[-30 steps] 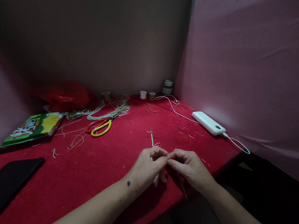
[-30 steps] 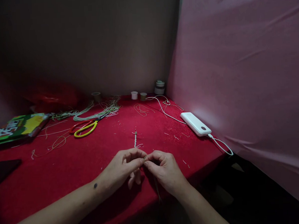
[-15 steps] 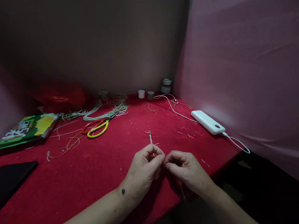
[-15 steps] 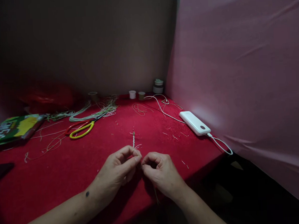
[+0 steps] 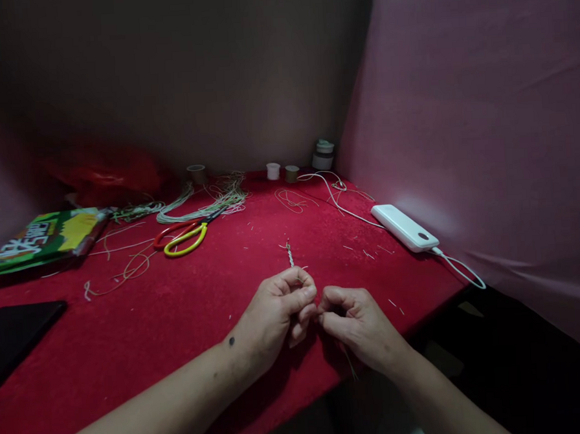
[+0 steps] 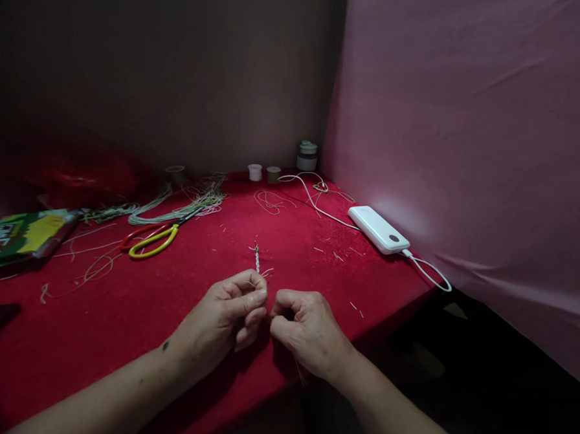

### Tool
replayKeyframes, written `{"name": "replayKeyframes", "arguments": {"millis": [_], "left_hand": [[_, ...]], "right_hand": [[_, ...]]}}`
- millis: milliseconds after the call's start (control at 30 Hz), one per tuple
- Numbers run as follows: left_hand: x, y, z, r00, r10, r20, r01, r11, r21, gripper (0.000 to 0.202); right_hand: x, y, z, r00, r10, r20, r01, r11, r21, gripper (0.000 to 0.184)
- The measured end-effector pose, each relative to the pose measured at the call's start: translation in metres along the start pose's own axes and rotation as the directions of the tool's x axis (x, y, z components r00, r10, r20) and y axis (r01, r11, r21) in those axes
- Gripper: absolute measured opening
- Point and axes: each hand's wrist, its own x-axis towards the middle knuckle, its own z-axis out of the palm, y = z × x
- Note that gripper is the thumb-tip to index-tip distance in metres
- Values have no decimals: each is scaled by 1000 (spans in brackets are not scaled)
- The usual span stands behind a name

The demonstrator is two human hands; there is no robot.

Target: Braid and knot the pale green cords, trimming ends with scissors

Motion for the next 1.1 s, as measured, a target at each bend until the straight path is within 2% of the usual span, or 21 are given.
{"name": "replayKeyframes", "arguments": {"millis": [433,600,667,700,733,767,800,833,867,900,933,967,1033,1100], "left_hand": [[-3,5,3,999,-39,37,38,999,18,15],[-13,12,7,995,67,70,-82,966,244,14],[-19,21,5,989,2,151,-53,942,332,10],[-21,27,2,961,-137,239,41,930,365,5],[-22,32,-2,888,-314,337,175,906,384,7],[-22,37,-7,800,-444,404,285,873,396,17],[-21,41,-12,777,-475,412,322,863,389,21],[-19,44,-17,810,-444,384,302,876,376,19],[-16,45,-21,880,-348,323,233,909,344,14],[-12,46,-25,964,-171,202,118,960,253,12],[-8,45,-28,997,-42,69,28,981,194,13],[-4,43,-30,999,26,-27,-20,982,189,15],[0,38,-30,985,128,-119,-83,943,323,11],[0,32,-28,979,190,-75,-120,832,541,9]], "right_hand": [[-3,1,-1,1000,7,15,-6,1000,-26,12],[-3,-1,-3,999,-39,25,38,998,43,15],[-3,-1,-4,999,-46,10,45,996,81,13],[-3,-1,-5,999,-37,2,37,994,101,12],[-3,-1,-5,1000,-22,-6,23,992,123,10],[-3,0,-5,1000,-6,-11,7,989,146,9],[-3,1,-6,1000,9,-14,-7,986,168,9],[-4,2,-6,1000,21,-16,-18,982,187,8],[-4,3,-6,999,32,-21,-27,980,199,8],[-4,4,-6,999,41,-28,-34,978,204,8],[-4,4,-6,998,46,-36,-38,979,202,7],[-4,5,-6,998,50,-43,-40,980,197,7],[-3,5,-6,998,43,-51,-33,982,188,7],[-2,5,-6,998,30,-53,-19,982,190,6]]}}
